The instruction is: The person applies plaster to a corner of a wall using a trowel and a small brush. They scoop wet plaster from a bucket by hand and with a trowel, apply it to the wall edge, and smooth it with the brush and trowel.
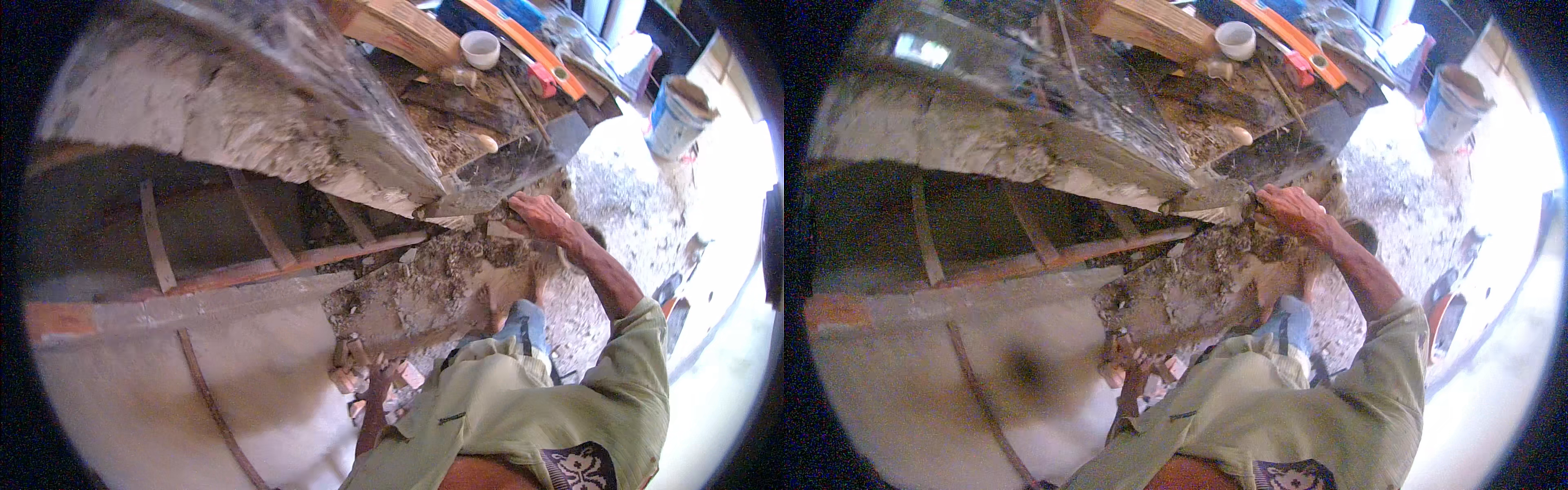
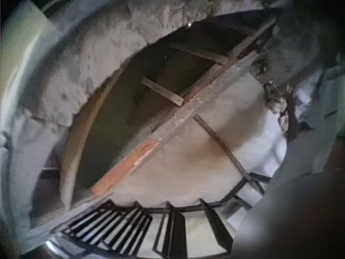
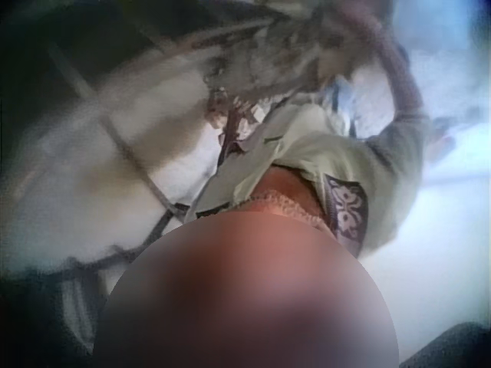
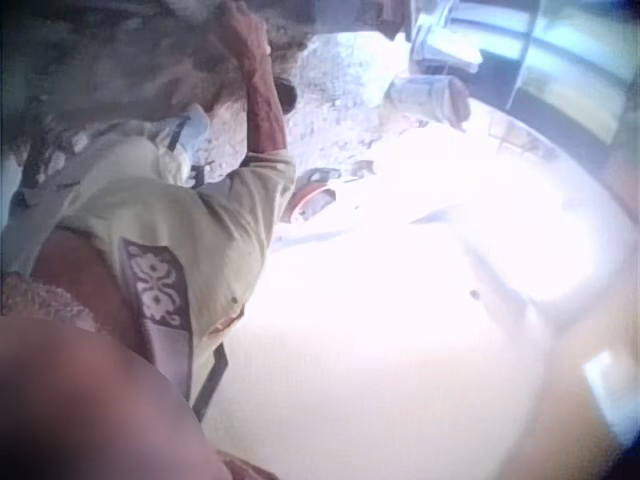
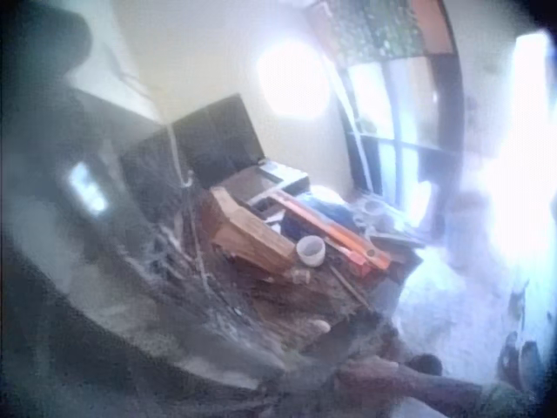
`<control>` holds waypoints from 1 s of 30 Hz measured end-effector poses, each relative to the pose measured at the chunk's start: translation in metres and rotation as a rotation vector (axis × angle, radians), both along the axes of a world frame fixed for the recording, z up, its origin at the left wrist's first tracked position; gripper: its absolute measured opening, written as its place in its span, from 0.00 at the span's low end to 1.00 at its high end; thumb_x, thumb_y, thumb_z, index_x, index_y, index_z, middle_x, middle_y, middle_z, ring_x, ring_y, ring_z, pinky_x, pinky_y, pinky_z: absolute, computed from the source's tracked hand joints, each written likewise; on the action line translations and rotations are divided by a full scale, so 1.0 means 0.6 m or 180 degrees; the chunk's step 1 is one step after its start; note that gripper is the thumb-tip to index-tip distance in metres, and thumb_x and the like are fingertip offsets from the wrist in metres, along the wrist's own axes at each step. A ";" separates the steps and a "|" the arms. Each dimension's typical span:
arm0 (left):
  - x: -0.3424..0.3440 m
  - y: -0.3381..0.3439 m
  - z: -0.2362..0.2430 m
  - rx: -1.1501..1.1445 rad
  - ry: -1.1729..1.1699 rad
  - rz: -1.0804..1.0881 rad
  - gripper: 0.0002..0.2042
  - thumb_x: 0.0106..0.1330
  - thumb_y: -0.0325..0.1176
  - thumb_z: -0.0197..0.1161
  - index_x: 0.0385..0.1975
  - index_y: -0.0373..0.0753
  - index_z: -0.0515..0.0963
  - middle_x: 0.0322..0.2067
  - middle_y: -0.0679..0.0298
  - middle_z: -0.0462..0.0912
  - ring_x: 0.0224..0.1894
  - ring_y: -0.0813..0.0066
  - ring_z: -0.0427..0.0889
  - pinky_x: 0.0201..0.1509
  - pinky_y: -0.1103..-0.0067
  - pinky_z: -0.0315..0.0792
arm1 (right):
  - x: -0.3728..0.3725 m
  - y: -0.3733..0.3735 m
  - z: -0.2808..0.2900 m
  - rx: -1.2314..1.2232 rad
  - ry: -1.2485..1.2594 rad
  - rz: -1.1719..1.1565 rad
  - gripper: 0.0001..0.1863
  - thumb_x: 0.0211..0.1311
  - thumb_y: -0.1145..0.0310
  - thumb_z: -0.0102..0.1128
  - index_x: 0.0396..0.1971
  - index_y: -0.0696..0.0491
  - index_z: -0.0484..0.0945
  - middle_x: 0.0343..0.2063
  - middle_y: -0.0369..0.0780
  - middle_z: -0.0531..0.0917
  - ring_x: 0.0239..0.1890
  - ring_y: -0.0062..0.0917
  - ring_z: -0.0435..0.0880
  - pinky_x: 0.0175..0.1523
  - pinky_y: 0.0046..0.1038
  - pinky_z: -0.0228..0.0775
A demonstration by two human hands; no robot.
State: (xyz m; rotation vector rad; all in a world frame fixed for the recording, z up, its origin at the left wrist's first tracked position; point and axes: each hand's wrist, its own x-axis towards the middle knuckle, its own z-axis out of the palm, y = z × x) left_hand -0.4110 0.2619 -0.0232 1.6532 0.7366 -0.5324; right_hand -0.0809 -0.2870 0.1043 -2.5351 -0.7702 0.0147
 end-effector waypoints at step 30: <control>-0.111 -0.057 -0.165 -0.1206 -0.1391 0.1275 0.27 0.57 0.31 0.70 0.58 0.35 0.69 0.55 0.58 0.75 0.53 0.72 0.74 0.56 0.73 0.70 | -0.015 0.048 0.422 0.0239 -0.1255 -0.0206 0.13 0.52 0.73 0.68 0.34 0.57 0.71 0.28 0.45 0.76 0.27 0.44 0.79 0.30 0.39 0.71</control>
